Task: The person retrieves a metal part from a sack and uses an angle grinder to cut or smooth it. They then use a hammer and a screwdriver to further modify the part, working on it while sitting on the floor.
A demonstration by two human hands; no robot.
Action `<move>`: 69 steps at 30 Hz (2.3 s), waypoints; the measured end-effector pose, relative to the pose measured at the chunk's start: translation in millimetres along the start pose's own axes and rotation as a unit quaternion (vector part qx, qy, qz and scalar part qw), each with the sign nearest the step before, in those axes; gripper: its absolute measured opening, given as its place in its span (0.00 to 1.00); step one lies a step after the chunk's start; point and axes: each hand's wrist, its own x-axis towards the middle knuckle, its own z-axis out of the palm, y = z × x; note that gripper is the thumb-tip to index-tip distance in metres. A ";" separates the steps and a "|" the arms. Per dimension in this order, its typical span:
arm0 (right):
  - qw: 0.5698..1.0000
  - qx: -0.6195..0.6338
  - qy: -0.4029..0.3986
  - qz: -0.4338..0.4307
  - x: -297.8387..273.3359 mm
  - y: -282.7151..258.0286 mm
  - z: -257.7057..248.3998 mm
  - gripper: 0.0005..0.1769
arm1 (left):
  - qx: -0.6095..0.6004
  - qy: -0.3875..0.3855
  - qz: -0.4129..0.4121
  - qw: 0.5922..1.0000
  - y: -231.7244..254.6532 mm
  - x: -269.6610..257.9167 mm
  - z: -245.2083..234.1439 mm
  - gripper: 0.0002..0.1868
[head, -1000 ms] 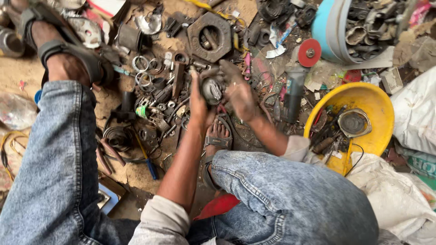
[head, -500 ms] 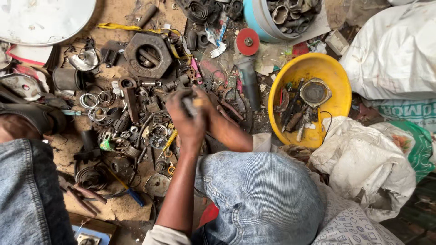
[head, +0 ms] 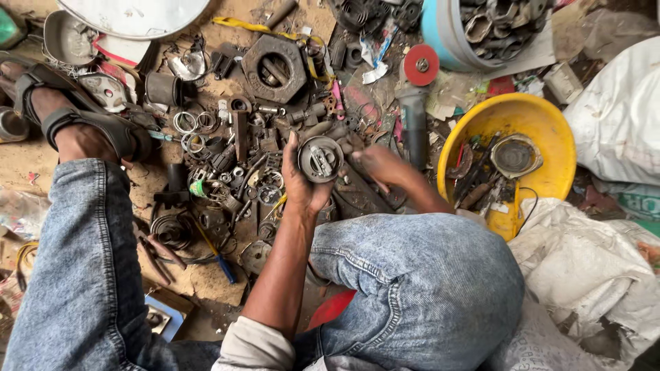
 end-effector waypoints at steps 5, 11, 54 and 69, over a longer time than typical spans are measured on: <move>0.965 -0.140 0.191 -0.112 -30.9 56.5 -116.1 0.15 | 0.009 0.024 -0.010 1.000 -6.0 -2.6 -2.8 0.36; 0.943 -0.079 0.301 0.118 -87.5 69.1 -305.5 0.31 | -0.001 0.087 -0.034 0.996 -4.5 -0.6 -16.3 0.32; 0.916 -0.298 0.217 0.158 -2.8 85.8 -417.6 0.19 | 0.019 0.029 -0.014 0.999 0.0 -1.1 -7.7 0.38; 0.836 -0.268 0.333 -0.343 -185.7 -209.1 -305.3 0.17 | 0.055 -0.044 -0.009 0.997 43.7 -70.6 98.9 0.34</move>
